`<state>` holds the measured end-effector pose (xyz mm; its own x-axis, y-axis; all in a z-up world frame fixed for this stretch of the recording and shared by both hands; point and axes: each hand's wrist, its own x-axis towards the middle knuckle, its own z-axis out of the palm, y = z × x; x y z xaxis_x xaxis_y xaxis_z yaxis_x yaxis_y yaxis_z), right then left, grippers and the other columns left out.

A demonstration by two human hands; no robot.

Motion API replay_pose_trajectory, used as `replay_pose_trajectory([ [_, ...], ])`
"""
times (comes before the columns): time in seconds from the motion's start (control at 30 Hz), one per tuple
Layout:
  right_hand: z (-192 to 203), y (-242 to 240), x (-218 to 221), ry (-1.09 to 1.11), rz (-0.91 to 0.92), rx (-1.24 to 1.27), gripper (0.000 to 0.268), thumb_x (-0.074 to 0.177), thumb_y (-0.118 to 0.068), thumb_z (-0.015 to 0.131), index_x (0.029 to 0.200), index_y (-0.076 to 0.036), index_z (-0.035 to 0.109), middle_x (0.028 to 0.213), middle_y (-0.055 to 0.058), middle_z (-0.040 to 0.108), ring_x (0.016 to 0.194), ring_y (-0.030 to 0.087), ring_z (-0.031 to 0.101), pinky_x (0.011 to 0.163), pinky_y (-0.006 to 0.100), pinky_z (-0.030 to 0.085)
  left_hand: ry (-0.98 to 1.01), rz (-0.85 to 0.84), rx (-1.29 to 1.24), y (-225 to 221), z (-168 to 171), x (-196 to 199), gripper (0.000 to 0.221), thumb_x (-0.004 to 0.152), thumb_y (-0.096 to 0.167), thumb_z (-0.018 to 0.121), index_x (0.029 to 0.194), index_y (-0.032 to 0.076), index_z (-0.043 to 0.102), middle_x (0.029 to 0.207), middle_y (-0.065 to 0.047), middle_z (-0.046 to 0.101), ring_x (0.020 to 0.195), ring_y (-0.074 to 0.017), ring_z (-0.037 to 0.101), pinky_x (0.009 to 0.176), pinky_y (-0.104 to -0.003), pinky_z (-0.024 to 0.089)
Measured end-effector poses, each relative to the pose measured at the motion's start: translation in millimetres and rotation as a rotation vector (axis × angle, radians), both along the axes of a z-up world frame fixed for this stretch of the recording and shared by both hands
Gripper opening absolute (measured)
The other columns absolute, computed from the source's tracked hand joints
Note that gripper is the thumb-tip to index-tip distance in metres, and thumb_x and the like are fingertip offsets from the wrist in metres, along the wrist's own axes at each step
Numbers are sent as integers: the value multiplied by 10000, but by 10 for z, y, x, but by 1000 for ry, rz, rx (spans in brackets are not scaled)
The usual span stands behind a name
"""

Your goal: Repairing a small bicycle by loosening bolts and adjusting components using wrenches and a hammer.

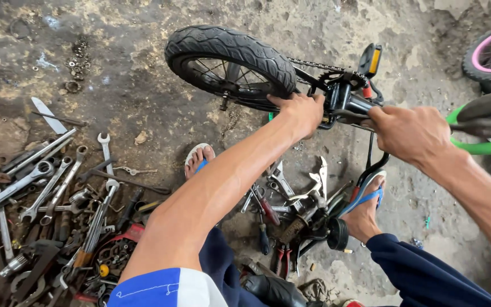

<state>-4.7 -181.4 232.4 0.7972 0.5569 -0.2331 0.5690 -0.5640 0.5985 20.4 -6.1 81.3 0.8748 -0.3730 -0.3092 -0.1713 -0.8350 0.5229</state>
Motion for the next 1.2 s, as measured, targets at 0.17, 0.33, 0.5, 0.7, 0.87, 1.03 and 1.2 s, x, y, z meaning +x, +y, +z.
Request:
replay_pose_trajectory([
  [0.17,39,396,214,154,-48,-391,210,933,-299,553,1093,-210,656,905,-20,773,644,228,760,559,357,593,134,-42,-13,61,117,65,583,844,64,690,1375,86,450,1161,-185,673,1108,-388,636,975,-943,286],
  [0.33,7,538,194,134,-15,-426,225,1027,-277,471,884,-172,609,678,-9,709,484,182,656,448,331,513,138,-28,-9,74,135,70,611,769,80,800,1293,101,486,1073,-149,707,1038,-364,671,967,-943,294],
  [0.5,-22,508,154,125,62,-362,244,1017,-237,495,833,-141,623,689,17,702,489,193,641,441,333,496,104,-28,26,92,193,25,597,799,103,781,1296,88,449,1095,-188,691,1033,-380,677,952,-939,312],
  [0.7,-92,518,149,143,63,-345,246,983,-197,520,785,-110,637,644,17,682,429,153,598,380,311,467,163,-41,0,102,248,30,613,786,-16,721,1325,74,442,1064,-227,650,1054,-363,629,1010,-936,266],
  [0.87,-444,430,247,189,41,-360,236,939,-41,534,917,-87,764,768,108,746,773,318,762,629,524,552,115,18,18,-132,-113,106,723,744,-25,702,1362,19,330,1279,-286,531,1251,-492,483,840,-969,260],
  [1.03,-534,374,331,179,-11,-326,196,924,-73,625,811,-119,779,747,94,759,729,305,754,587,527,545,-140,51,26,-89,-329,-79,550,818,56,635,1310,65,391,1171,-227,570,1169,-432,544,810,-933,322],
  [1.2,-599,-400,168,1,143,51,43,828,-149,643,862,-140,619,696,64,632,583,300,681,546,474,514,-363,118,-4,-43,-387,-185,411,874,63,577,1256,82,426,1040,-171,581,1050,-385,595,769,-882,373],
])
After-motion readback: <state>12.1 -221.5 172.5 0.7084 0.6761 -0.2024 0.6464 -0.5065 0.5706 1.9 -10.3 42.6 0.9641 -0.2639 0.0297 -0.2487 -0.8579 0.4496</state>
